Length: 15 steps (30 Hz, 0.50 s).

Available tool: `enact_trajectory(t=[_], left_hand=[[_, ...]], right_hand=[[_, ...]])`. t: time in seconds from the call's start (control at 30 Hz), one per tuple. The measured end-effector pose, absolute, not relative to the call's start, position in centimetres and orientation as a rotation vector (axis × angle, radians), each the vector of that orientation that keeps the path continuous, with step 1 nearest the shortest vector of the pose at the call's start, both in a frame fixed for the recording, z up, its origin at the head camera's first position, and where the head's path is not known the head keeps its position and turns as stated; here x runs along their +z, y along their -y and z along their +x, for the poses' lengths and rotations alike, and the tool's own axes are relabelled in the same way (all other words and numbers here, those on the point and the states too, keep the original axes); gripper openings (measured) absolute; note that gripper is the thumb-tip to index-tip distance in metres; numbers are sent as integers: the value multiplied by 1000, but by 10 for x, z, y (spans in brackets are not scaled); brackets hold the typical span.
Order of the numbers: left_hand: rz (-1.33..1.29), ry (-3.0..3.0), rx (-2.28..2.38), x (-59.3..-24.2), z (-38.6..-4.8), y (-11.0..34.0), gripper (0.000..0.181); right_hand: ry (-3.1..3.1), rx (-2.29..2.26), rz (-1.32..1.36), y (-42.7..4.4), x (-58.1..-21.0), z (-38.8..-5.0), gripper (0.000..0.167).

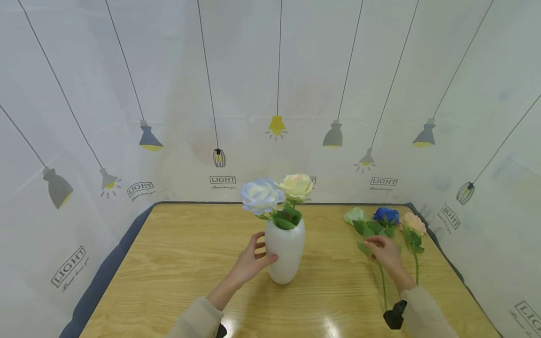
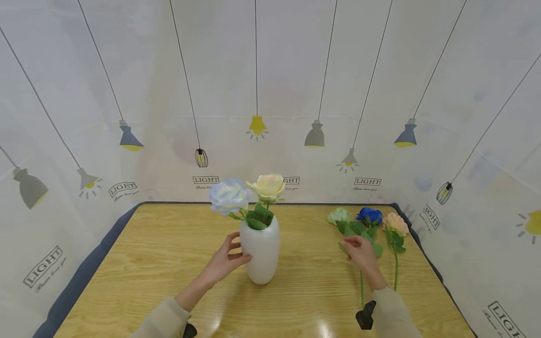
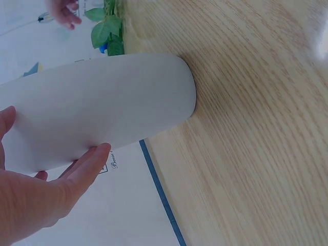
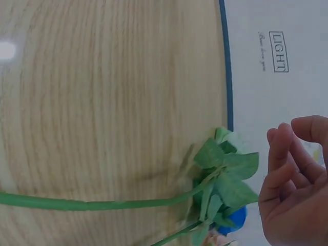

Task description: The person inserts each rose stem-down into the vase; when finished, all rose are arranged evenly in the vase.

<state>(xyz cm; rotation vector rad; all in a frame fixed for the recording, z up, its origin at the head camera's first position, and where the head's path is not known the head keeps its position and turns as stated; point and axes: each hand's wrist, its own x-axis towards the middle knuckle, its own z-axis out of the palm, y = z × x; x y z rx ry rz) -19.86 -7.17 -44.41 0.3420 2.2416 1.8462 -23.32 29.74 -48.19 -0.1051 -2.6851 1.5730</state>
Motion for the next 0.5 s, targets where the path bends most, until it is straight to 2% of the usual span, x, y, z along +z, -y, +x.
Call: enact_trajectory(t=[0.27,0.5], left_hand=[[357,-2274,1828,-465,-209,73,74],[351,-2287,1817,-467,-209,73,74]], right_hand=[[2724,1590,-380,-320,-511,-226,50],[2641,1586,-503,-331,-534,-224,47]])
